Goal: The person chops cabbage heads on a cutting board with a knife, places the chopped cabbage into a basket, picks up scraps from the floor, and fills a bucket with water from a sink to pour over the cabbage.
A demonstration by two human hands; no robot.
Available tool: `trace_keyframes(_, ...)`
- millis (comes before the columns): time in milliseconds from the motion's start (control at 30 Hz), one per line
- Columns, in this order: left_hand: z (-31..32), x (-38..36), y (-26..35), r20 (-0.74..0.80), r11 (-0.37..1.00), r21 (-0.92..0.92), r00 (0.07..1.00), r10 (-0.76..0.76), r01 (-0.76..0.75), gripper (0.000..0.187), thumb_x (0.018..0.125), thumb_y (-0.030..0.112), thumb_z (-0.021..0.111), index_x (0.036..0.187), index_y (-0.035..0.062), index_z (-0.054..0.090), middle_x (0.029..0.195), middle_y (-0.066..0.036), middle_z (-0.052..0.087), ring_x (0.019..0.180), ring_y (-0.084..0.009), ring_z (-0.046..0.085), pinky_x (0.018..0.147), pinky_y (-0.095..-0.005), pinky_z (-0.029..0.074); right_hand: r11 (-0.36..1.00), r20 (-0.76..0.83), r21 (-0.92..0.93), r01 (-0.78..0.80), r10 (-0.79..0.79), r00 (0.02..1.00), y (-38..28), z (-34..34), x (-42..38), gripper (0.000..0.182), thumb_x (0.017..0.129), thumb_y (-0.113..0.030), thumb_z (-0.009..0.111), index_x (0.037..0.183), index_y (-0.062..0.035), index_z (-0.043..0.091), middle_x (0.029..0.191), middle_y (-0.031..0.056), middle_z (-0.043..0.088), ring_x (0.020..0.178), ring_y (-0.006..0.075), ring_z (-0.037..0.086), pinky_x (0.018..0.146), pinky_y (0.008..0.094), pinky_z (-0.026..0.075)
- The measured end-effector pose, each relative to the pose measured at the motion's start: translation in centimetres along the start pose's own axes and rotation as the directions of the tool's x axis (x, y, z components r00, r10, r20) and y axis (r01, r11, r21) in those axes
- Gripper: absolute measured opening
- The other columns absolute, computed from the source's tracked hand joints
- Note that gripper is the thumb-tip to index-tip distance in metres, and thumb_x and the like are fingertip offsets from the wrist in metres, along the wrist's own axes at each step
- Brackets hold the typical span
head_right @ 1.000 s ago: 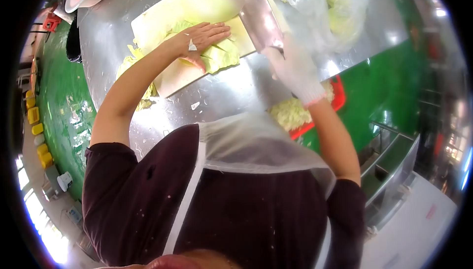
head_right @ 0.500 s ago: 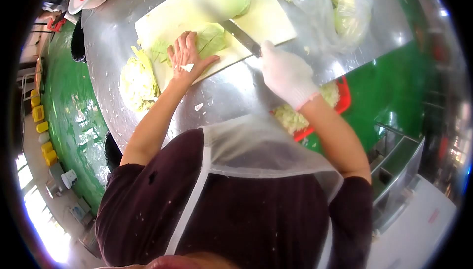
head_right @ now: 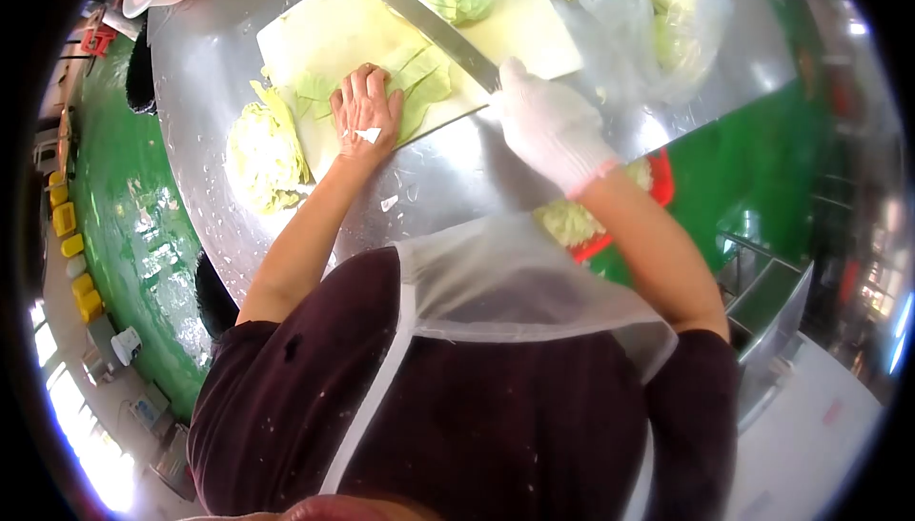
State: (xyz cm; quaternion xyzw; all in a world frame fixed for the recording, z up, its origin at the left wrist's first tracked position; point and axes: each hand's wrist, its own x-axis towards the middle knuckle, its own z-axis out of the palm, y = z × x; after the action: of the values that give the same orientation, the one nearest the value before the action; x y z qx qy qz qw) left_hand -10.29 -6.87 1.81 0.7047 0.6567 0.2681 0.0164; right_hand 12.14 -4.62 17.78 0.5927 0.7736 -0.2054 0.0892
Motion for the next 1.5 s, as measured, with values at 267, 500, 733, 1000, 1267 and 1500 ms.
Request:
trace_keyframes(267, 0.6, 0.1, 0.2, -0.008, 1.0, 0.007, 1.0, -0.009, 0.009, 0.03, 0.081, 0.014, 0.062, 0.108, 0.0052, 0.052, 0.116, -0.013, 0.051, 0.109, -0.0327, 0.049, 0.087, -0.0501, 0.038, 0.997, 0.006, 0.05, 0.062, -0.062, 0.998, 0.1, 4.7, 2.7, 0.028, 0.095, -0.029, 0.05, 0.1, -0.0017, 0.046, 0.08, 0.025, 0.061, 0.08, 0.0445, 0.061, 0.069, 0.0529, 0.046)
trace_keyframes(500, 0.5, -0.3, 0.2, -0.061, 0.999, -0.015, 0.998, -0.03, 0.03, 0.023, 0.082, 0.011, 0.058, 0.103, 0.0039, 0.053, 0.114, -0.014, 0.052, 0.108, -0.0339, 0.049, 0.089, -0.05, 0.038, 0.998, 0.062, 0.012, -0.066, 0.065, 0.996, -2.1, 0.2, 0.2, 0.025, 0.096, -0.027, 0.046, 0.106, -0.0042, 0.049, 0.089, 0.0218, 0.066, 0.086, 0.0415, 0.064, 0.075, 0.0535, 0.048)
trace_keyframes(733, 0.9, -0.2, 0.0, -0.025, 0.999, -0.008, 0.998, -0.049, 0.049, 0.015, 0.084, 0.008, 0.057, 0.098, 0.0038, 0.054, 0.111, -0.016, 0.053, 0.108, -0.0362, 0.049, 0.091, -0.0507, 0.039, 0.978, -0.029, 0.128, 0.166, -0.164, 0.986, -1.3, 6.3, 3.5, 0.028, 0.095, -0.027, 0.049, 0.098, 0.0006, 0.046, 0.083, 0.0257, 0.062, 0.081, 0.0458, 0.061, 0.072, 0.0533, 0.045)
trace_keyframes(1000, 0.4, -0.9, -0.6, -0.17, 0.991, -0.112, 0.981, -0.096, 0.077, 0.016, 0.085, 0.011, 0.06, 0.098, 0.002, 0.056, 0.114, -0.019, 0.051, 0.109, -0.0393, 0.047, 0.093, -0.0498, 0.039, 0.995, 0.127, 0.095, 0.041, -0.053, 0.99, -2.4, 1.5, -0.7, 0.03, 0.095, -0.028, 0.049, 0.104, -0.0003, 0.045, 0.081, 0.0243, 0.062, 0.079, 0.0443, 0.062, 0.07, 0.0519, 0.046)
trace_keyframes(1267, -1.8, -1.1, -0.1, 0.094, 0.995, -0.083, 0.994, -0.053, 0.061, 0.029, 0.083, 0.022, 0.065, 0.104, 0.0034, 0.057, 0.115, -0.017, 0.053, 0.109, -0.0353, 0.048, 0.097, -0.0484, 0.036, 0.983, 0.104, 0.077, 0.164, -0.172, 0.98, -3.8, 4.5, 2.8, 0.021, 0.092, -0.019, 0.046, 0.103, -0.001, 0.048, 0.088, 0.022, 0.065, 0.083, 0.0417, 0.064, 0.072, 0.0537, 0.047)
trace_keyframes(1500, 0.1, -0.4, 0.2, 0.134, 0.999, -0.041, 0.991, 0.0, 0.006, 0.041, 0.081, 0.026, 0.067, 0.112, 0.0037, 0.053, 0.121, -0.016, 0.051, 0.116, -0.0348, 0.046, 0.101, -0.0478, 0.033, 0.996, 0.036, 0.089, 0.025, -0.028, 0.999, 1.9, 2.9, 2.8, 0.027, 0.093, -0.027, 0.049, 0.107, -0.0044, 0.053, 0.096, 0.021, 0.067, 0.092, 0.04, 0.064, 0.08, 0.0491, 0.049)
